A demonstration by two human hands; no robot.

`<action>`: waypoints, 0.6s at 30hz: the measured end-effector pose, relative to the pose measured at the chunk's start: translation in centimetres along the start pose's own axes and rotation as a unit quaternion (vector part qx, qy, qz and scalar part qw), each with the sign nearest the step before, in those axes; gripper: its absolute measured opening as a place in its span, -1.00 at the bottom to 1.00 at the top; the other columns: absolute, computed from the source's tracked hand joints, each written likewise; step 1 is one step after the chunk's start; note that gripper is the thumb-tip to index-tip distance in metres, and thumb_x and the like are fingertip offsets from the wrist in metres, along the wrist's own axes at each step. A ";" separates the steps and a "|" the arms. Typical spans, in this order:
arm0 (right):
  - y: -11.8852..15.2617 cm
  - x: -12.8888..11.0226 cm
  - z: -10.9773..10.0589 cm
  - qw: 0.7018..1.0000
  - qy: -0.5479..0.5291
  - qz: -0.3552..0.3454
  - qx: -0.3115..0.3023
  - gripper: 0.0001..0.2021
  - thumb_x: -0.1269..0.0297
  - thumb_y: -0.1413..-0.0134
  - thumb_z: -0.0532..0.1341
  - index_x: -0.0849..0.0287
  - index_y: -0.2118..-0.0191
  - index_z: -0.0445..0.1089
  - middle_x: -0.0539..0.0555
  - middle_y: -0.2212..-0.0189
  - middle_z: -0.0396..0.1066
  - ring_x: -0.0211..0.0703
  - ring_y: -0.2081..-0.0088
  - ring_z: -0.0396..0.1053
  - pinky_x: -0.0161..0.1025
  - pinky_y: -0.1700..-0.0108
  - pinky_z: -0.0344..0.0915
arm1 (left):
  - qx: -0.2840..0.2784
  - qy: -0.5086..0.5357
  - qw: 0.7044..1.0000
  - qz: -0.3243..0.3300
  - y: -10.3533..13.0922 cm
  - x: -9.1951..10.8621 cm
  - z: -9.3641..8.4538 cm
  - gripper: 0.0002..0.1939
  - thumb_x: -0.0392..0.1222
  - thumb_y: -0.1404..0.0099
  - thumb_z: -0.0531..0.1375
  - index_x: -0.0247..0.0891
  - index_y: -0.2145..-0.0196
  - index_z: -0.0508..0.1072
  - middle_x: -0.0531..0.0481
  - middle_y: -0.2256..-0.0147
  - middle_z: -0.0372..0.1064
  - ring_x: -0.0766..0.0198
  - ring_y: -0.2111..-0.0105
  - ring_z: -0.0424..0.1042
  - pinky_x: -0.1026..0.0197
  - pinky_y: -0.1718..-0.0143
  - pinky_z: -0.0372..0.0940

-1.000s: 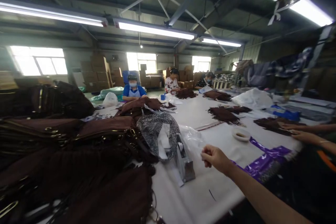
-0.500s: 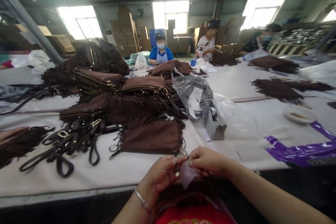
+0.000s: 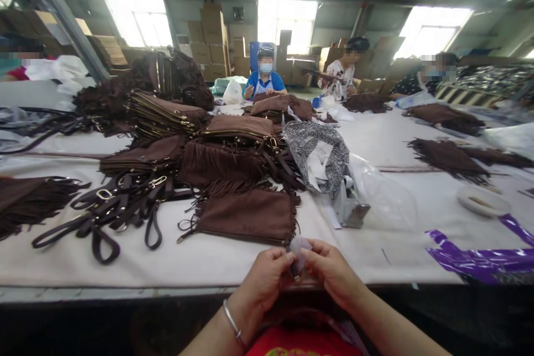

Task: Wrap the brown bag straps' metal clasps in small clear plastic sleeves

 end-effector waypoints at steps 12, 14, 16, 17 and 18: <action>0.5 -3.8 -1.4 0.923 0.359 -0.099 0.094 -0.73 0.11 0.01 0.27 0.22 0.52 0.46 0.03 0.56 0.42 -0.18 0.46 0.31 -0.28 0.39 0.19 | 0.035 0.051 0.997 -0.036 0.9 0.9 -0.2 -0.80 -0.22 -0.02 0.39 -0.36 0.44 0.48 -0.03 0.41 0.41 0.32 0.40 0.37 0.24 0.30 0.29; 1.2 -4.7 -1.0 0.892 0.428 -0.122 0.081 -0.77 0.16 -0.01 0.25 0.19 0.52 0.46 0.04 0.52 0.45 -0.13 0.40 0.36 -0.26 0.32 0.22 | 0.044 0.055 0.996 -0.047 1.0 1.6 0.0 -0.80 -0.24 -0.02 0.39 -0.36 0.38 0.51 -0.05 0.34 0.42 0.32 0.35 0.37 0.26 0.28 0.28; 1.7 -4.6 -0.6 0.871 0.471 -0.126 0.066 -0.81 0.20 -0.02 0.24 0.16 0.52 0.45 0.03 0.51 0.45 -0.13 0.40 0.37 -0.26 0.31 0.22 | 0.049 0.055 0.996 -0.040 0.8 2.3 0.4 -0.79 -0.23 -0.01 0.39 -0.34 0.38 0.52 -0.05 0.33 0.43 0.31 0.33 0.37 0.28 0.29 0.27; 2.0 -4.3 -0.3 0.864 0.484 -0.126 0.059 -0.83 0.22 -0.02 0.23 0.15 0.51 0.45 0.02 0.51 0.45 -0.14 0.39 0.37 -0.26 0.31 0.22 | 0.050 0.056 0.997 -0.034 0.7 2.5 0.6 -0.79 -0.22 -0.01 0.39 -0.34 0.38 0.52 -0.05 0.33 0.43 0.31 0.33 0.37 0.28 0.29 0.27; 2.2 -4.0 -0.1 0.860 0.492 -0.124 0.054 -0.85 0.24 -0.02 0.23 0.15 0.50 0.46 0.01 0.49 0.45 -0.14 0.38 0.37 -0.26 0.30 0.22 | 0.053 0.056 0.997 -0.027 0.5 2.6 0.8 -0.79 -0.21 0.00 0.39 -0.33 0.39 0.52 -0.04 0.33 0.43 0.30 0.33 0.37 0.27 0.29 0.26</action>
Point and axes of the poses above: each hand's wrist, its own y-axis away from the middle knuckle, its own z-axis out of the palm, x = y × z, the point moved 9 cm from there along -y, towards the middle knuckle
